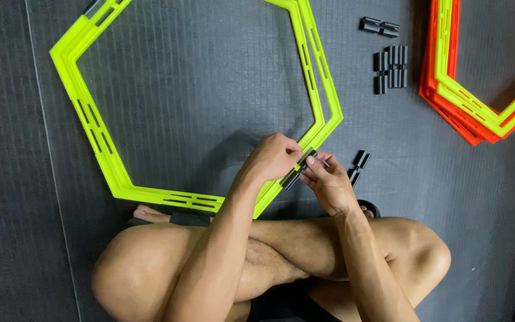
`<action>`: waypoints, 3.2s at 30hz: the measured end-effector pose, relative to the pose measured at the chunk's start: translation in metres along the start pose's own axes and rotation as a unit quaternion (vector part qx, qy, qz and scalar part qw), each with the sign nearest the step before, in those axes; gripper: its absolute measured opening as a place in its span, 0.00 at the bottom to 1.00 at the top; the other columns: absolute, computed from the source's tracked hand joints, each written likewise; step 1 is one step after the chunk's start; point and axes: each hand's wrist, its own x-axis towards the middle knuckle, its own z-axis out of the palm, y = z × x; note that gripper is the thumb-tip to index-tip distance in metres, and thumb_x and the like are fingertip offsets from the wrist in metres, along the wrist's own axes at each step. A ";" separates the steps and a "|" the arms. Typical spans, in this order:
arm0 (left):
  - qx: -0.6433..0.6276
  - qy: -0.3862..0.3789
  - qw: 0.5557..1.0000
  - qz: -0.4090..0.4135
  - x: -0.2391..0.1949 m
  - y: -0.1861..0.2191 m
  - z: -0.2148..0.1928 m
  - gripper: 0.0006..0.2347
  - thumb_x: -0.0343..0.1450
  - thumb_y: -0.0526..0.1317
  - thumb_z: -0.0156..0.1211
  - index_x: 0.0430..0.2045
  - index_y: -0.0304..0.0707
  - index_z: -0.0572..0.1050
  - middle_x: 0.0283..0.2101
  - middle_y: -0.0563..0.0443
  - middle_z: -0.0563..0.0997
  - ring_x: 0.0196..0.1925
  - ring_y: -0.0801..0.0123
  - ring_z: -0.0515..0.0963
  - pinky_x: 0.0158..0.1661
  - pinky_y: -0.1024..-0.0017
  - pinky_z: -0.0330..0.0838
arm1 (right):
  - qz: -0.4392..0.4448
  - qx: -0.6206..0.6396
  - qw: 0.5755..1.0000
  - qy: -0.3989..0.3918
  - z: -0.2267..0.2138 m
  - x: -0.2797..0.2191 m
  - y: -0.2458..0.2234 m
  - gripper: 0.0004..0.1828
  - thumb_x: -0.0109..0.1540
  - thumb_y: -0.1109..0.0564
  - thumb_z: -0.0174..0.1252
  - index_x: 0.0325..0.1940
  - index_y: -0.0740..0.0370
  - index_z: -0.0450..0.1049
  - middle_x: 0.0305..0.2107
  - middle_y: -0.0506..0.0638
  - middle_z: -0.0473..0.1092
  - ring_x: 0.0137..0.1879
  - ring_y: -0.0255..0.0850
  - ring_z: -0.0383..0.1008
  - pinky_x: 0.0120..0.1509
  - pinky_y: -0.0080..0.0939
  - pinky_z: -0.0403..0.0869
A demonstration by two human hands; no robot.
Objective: The person sits on the floor and assembles a hexagonal frame by inserting small black plastic connectors into slots on bright yellow frame pieces. They repeatedly pick up connectors, align them with the frame slots, and press them into place.
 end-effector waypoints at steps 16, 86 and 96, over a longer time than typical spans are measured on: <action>-0.011 -0.043 0.999 -0.018 0.004 -0.001 0.003 0.16 0.67 0.48 0.61 0.42 0.42 0.83 0.43 0.46 0.86 0.51 0.54 0.84 0.47 0.58 0.76 | 0.000 -0.015 1.000 0.002 0.001 0.027 0.007 0.12 0.61 0.56 0.71 0.41 0.63 0.77 0.28 0.46 0.71 0.35 0.36 0.79 0.47 0.37 0.81; 0.035 -0.022 0.996 -0.074 0.036 -0.045 0.011 0.13 0.70 0.44 0.57 0.45 0.47 0.83 0.46 0.52 0.86 0.55 0.58 0.83 0.50 0.63 0.76 | -0.007 -0.119 0.993 -0.018 -0.003 0.026 -0.014 0.24 0.64 0.62 0.62 0.63 0.75 0.67 0.41 0.59 0.72 0.47 0.45 0.77 0.56 0.48 0.80; 0.047 -0.012 0.997 -0.056 0.033 -0.042 0.008 0.12 0.68 0.47 0.60 0.42 0.53 0.84 0.44 0.54 0.87 0.53 0.56 0.83 0.49 0.61 0.78 | -0.023 -0.136 0.990 -0.003 -0.004 0.034 -0.003 0.24 0.61 0.58 0.71 0.53 0.74 0.69 0.38 0.60 0.76 0.43 0.42 0.79 0.50 0.39 0.83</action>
